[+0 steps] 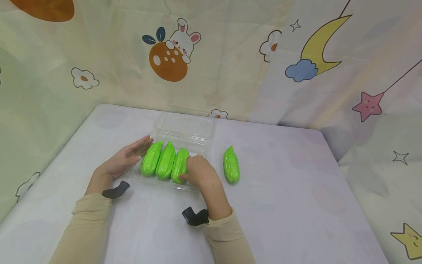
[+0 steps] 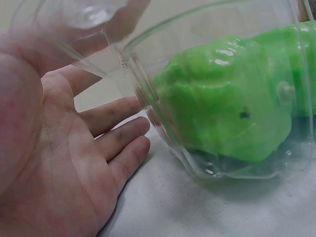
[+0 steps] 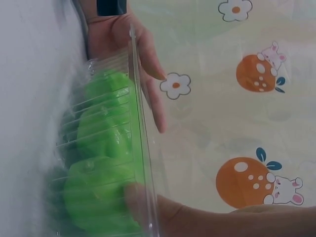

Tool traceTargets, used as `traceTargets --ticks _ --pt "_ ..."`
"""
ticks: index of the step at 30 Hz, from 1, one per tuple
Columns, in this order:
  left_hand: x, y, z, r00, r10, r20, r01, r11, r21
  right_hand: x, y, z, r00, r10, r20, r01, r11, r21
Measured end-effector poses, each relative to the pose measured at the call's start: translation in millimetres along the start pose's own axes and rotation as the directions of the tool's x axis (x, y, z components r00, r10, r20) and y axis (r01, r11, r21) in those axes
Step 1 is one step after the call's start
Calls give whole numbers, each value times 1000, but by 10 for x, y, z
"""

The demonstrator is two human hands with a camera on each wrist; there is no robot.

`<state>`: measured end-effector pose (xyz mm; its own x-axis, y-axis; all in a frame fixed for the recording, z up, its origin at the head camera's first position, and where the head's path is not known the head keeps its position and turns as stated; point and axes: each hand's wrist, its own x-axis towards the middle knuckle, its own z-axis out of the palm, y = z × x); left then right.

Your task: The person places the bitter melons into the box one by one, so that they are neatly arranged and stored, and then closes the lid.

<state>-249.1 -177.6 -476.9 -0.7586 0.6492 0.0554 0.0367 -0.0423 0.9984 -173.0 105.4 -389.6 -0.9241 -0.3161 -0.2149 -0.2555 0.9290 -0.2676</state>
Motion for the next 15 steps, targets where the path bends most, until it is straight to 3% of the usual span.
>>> traceTargets --ticks 15 --pt "-2 14 26 1000 -10 -16 10 1000 0 30 38 -11 1000 -14 11 13 999 31"
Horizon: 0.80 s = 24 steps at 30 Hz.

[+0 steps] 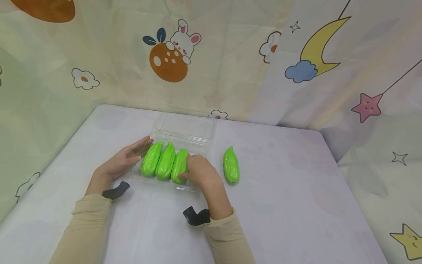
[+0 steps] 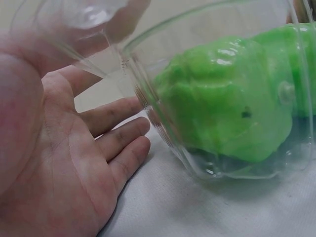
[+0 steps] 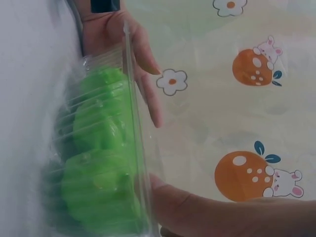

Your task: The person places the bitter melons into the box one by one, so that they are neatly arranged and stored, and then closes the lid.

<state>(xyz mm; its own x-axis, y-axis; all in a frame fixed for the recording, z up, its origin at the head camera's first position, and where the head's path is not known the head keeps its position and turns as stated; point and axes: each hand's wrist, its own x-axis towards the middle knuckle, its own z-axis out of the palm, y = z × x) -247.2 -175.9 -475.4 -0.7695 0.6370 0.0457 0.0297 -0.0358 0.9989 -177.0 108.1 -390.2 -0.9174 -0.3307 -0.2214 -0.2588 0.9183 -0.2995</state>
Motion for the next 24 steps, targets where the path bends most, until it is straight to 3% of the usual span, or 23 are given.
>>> traceTargets --ticks 6,15,24 --pt "5 -21 -17 1000 -2 1 2 1000 11 -27 46 -61 1000 12 -6 -11 998 59" --pt "3 -25 -26 1000 1 8 -1 1000 9 -109 267 -192 993 -62 -100 75 987 140" --pt "1 -32 -29 1000 -11 -9 10 1000 -13 -283 597 -393 980 -9 -200 52 976 213"
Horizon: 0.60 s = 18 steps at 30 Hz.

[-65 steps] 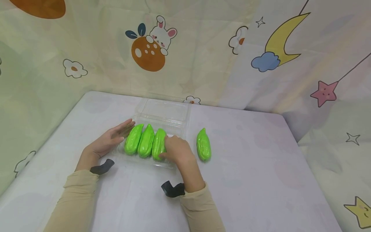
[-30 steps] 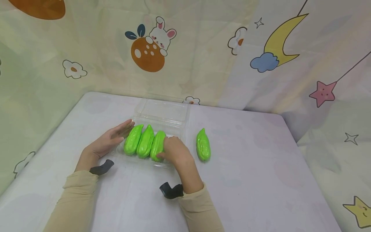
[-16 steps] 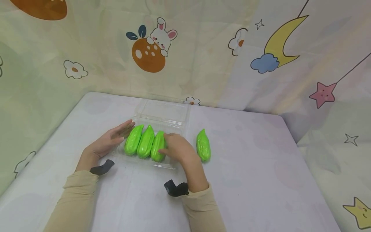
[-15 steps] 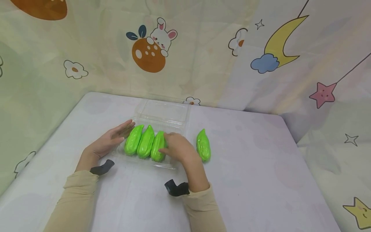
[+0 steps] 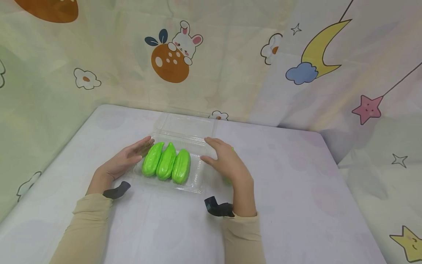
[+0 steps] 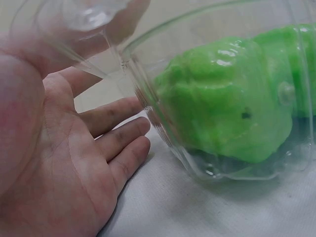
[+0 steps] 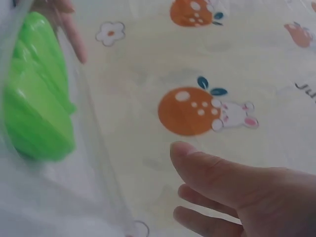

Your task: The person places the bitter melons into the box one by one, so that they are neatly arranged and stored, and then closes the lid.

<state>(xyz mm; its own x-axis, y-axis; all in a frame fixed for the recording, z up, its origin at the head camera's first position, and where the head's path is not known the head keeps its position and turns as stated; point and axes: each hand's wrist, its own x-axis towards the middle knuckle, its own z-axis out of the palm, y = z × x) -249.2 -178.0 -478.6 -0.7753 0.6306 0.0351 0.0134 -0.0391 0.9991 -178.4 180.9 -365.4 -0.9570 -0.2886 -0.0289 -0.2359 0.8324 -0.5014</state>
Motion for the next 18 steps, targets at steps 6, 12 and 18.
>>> traceTargets --ticks 6,12,18 --pt "5 -3 5 1000 -2 -1 2 1000 4 -110 246 -147 998 51 -33 -50 998 41" --pt "9 -21 -3 1000 -7 -5 7 1000 21 -211 533 -227 996 76 -38 -73 993 88" --pt "4 -10 -2 1000 -1 -2 1 1000 20 -308 760 -239 996 90 -2 -89 986 143"
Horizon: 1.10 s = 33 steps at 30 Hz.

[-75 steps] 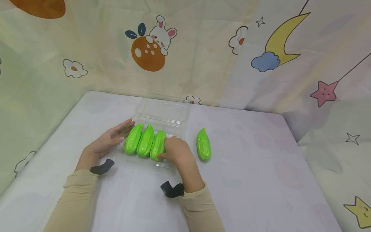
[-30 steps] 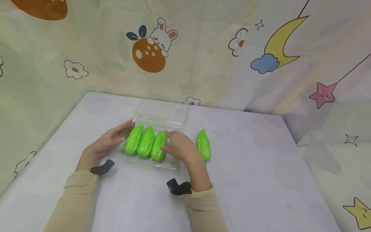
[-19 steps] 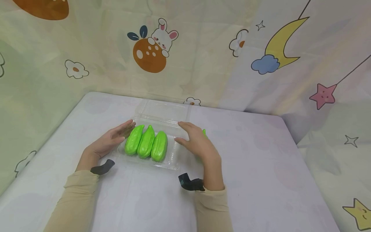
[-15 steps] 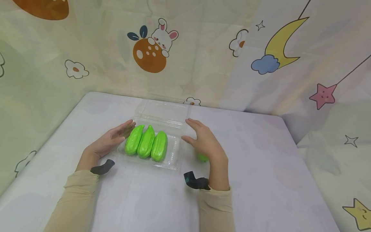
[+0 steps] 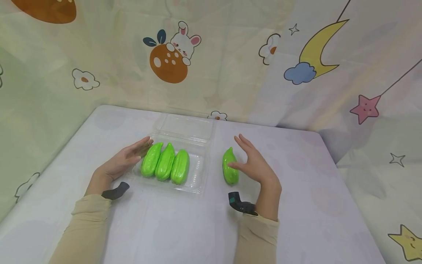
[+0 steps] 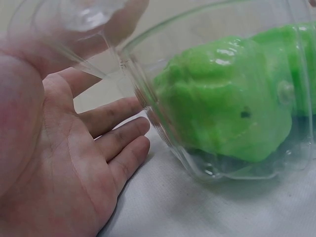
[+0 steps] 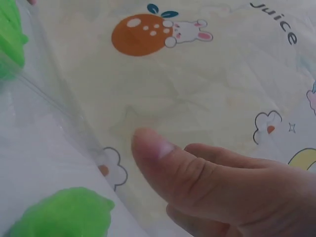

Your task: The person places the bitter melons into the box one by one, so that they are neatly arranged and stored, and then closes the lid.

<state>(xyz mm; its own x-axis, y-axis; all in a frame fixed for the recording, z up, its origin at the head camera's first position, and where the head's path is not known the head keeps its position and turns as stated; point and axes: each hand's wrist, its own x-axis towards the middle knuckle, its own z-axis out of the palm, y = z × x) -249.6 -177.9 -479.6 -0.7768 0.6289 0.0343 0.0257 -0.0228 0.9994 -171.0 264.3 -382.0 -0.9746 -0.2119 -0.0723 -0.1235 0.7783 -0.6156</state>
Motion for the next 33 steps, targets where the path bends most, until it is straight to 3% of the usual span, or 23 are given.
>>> traceTargets --ticks 10,15,25,33 --pt "-7 17 6 1000 4 -4 -4 1000 6 -39 256 31 988 6 155 -32 986 164" --pt "0 16 19 1000 4 -10 -3 1000 13 -33 340 88 977 20 213 -63 979 196" --pt "3 7 17 1000 7 -6 -7 1000 13 -16 437 144 962 90 257 -121 986 110" --pt "2 3 9 1000 5 -9 -5 1000 20 3 432 177 957 90 275 -98 995 17"
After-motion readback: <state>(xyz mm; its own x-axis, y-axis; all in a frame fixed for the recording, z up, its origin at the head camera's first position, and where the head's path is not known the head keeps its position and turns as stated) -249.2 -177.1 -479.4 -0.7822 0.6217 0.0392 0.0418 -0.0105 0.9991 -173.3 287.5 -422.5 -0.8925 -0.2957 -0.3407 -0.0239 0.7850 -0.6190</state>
